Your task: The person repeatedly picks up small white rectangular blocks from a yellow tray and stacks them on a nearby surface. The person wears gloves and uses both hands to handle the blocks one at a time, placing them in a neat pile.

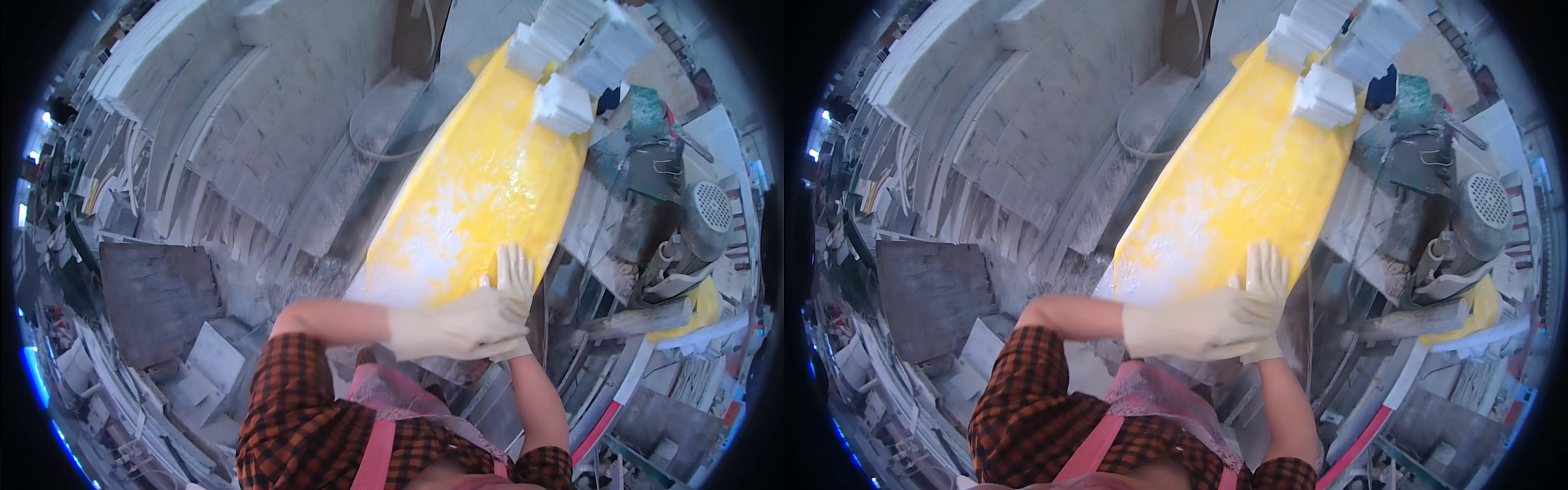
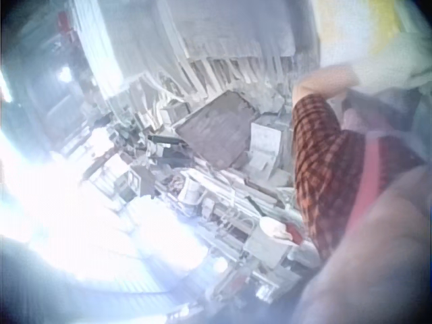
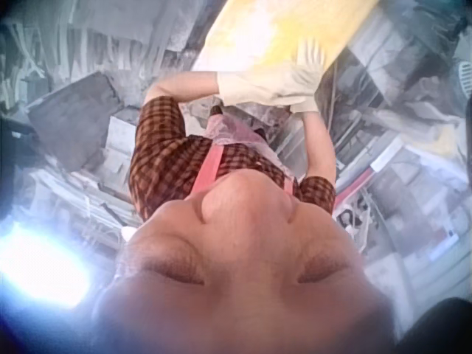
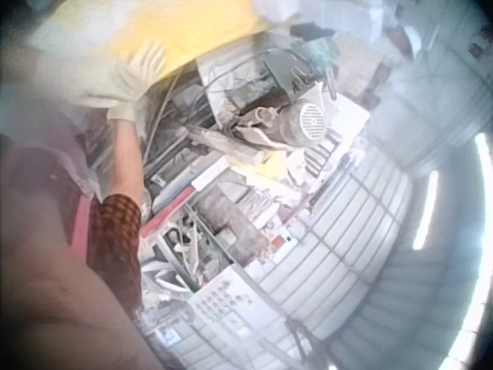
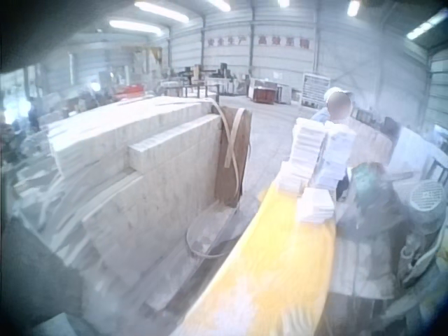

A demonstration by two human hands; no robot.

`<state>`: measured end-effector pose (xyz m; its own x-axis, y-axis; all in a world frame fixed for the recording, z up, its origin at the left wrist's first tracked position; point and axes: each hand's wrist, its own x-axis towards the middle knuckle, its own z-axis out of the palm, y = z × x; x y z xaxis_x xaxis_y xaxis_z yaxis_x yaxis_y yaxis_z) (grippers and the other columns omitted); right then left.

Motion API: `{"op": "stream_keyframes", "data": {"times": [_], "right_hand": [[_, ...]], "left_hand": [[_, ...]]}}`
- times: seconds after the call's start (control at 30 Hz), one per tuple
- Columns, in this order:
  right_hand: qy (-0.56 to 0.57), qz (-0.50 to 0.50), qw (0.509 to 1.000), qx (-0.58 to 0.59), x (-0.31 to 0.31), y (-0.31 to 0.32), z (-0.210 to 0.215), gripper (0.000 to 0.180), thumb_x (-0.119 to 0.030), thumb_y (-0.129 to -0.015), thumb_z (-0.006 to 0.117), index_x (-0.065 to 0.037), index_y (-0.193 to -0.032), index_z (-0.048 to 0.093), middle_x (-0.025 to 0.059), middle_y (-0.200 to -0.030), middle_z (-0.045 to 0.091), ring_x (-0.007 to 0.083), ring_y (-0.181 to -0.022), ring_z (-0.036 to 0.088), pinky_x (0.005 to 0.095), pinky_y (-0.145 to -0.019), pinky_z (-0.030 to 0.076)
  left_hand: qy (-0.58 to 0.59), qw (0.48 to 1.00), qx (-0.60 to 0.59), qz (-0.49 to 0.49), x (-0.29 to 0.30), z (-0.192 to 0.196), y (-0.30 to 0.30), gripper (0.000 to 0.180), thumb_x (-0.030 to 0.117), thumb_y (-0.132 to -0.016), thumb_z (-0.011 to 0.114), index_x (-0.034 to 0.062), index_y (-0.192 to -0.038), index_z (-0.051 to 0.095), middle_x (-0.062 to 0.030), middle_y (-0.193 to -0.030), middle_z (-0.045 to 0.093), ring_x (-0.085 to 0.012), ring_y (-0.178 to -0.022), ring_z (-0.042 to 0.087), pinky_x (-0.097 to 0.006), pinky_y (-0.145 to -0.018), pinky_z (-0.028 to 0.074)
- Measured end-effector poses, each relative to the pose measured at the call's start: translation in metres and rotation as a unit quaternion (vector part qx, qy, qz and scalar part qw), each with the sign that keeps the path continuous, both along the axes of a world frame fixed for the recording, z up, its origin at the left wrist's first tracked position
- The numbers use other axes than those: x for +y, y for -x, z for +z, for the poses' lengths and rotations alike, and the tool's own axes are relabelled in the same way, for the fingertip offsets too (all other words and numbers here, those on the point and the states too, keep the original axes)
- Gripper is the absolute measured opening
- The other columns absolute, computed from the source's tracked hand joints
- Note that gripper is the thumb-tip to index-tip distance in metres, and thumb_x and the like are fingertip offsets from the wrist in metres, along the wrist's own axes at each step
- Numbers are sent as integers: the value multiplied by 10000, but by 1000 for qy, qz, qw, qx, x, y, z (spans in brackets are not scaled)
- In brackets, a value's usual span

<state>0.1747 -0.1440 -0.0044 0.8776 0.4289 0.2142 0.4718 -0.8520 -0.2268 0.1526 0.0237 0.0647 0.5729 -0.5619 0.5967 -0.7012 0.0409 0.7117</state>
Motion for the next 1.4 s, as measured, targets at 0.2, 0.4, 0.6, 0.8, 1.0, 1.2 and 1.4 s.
{"op": "stream_keyframes", "data": {"times": [0.2, 0.4, 0.6, 0.8, 1.0, 1.2, 1.4], "right_hand": [[-139, 23, 990, -27, -3, -6, -12, 517, -214, -984, 584, -7, -1455, 533, 218, -1485, 544, 391, -1415, 470, 506, -1225, 296], [-250, 23, 966, -60, -111, 34, 23, 419, -145, -971, 596, -29, -1372, 612, 195, -1381, 624, 380, -1302, 551, 451, -1121, 417], [24, -142, 988, -49, -340, 202, 47, 468, -191, -935, 624, 2, -1361, 608, 210, -1379, 617, 388, -1309, 528, 487, -1147, 361], [150, -192, 969, 37, -436, 332, 23, 551, -223, -936, 602, -16, -1444, 543, 185, -1507, 524, 371, -1459, 399, 505, -1242, 240], [180, -189, 964, -54, -442, 347, -6, 590, -199, -924, 625, -23, -1476, 511, 188, -1592, 428, 355, -1538, 286, 505, -1273, 163], [183, -137, 970, -80, -447, 343, -16, 556, -175, -915, 606, -15, -1443, 537, 202, -1574, 451, 352, -1533, 299, 494, -1280, 151], [266, -96, 955, -85, -455, 332, -26, 453, -178, -870, 644, 15, -1281, 635, 198, -1442, 573, 387, -1455, 411, 502, -1260, 256]], "left_hand": [[-86, 980, 57, 172, -2, -26, 72, 172, 179, -884, 687, 54, -766, 678, -167, -766, 658, -377, -762, 657, -459, -917, 573], [-52, 937, 71, 337, -22, -57, 96, 270, 201, -908, 705, 25, -706, 673, -185, -703, 668, -382, -621, 657, -478, -847, 591], [-79, 852, 125, 502, -14, -40, 118, 259, 224, -968, 691, -13, -887, 756, -87, -840, 746, -140, -865, 680, -314, -837, 549], [86, 772, 281, 564, 67, -121, 227, 304, 253, -975, 681, -37, -1032, 755, -89, -872, 764, -163, -804, 712, -296, -750, 551], [-180, 481, 504, 695, 134, -245, 441, 489, 435, -895, 614, 19, -1115, 748, -218, -1020, 756, -353, -1017, 722, -446, -904, 529], [-143, 478, 571, 652, 150, -233, 542, 491, 460, -913, 609, 51, -1153, 736, -135, -1032, 754, -288, -923, 697, -442, -825, 494], [-89, 576, 464, 667, 137, -184, 484, 501, 407, -932, 607, -23, -1166, 713, -128, -1014, 736, -242, -957, 663, -374, -886, 483]]}}
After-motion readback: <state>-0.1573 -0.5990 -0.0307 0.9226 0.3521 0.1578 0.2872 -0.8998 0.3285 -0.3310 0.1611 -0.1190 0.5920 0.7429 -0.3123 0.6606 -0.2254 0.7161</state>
